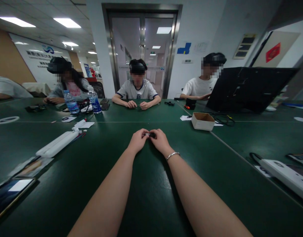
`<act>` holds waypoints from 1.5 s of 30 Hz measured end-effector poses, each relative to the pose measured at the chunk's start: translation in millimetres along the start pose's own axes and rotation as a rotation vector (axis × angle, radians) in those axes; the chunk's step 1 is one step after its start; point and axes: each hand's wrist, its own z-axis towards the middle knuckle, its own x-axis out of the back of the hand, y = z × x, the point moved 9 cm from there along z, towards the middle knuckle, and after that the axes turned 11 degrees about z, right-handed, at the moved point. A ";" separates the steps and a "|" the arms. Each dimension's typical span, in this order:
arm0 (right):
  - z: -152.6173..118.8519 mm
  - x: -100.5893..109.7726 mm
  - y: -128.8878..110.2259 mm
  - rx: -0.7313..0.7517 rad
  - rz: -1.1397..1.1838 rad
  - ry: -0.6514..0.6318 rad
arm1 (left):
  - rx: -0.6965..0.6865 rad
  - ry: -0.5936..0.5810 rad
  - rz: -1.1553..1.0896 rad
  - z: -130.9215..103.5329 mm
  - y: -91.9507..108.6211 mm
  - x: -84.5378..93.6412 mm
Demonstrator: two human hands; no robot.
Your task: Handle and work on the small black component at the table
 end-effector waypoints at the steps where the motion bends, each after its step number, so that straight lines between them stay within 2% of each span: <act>1: 0.4 -1.0 1.1 -0.010 0.023 0.002 | 0.015 0.005 -0.012 0.5 -3.9 2.0; 4: 3.4 -4.0 12.5 -0.095 0.160 0.015 | 0.087 0.031 -0.065 5.2 -16.2 5.6; 9: 11.1 -15.4 36.5 -0.289 0.544 -0.018 | 0.146 0.062 -0.180 12.6 -30.1 1.6; 13: 14.3 -17.2 41.3 -0.322 0.726 -0.009 | 0.180 0.072 -0.221 13.9 -38.5 -1.4; 22: 17.4 -14.6 38.5 -0.252 0.709 -0.001 | 0.232 0.071 -0.145 17.6 -49.0 -2.0; 34: 18.4 -16.8 38.0 -0.231 0.918 -0.069 | 0.338 0.104 0.097 2.8 -30.3 22.1; 45: 16.1 -15.8 33.9 -0.263 0.994 -0.086 | 0.356 0.080 0.156 3.7 -30.4 24.7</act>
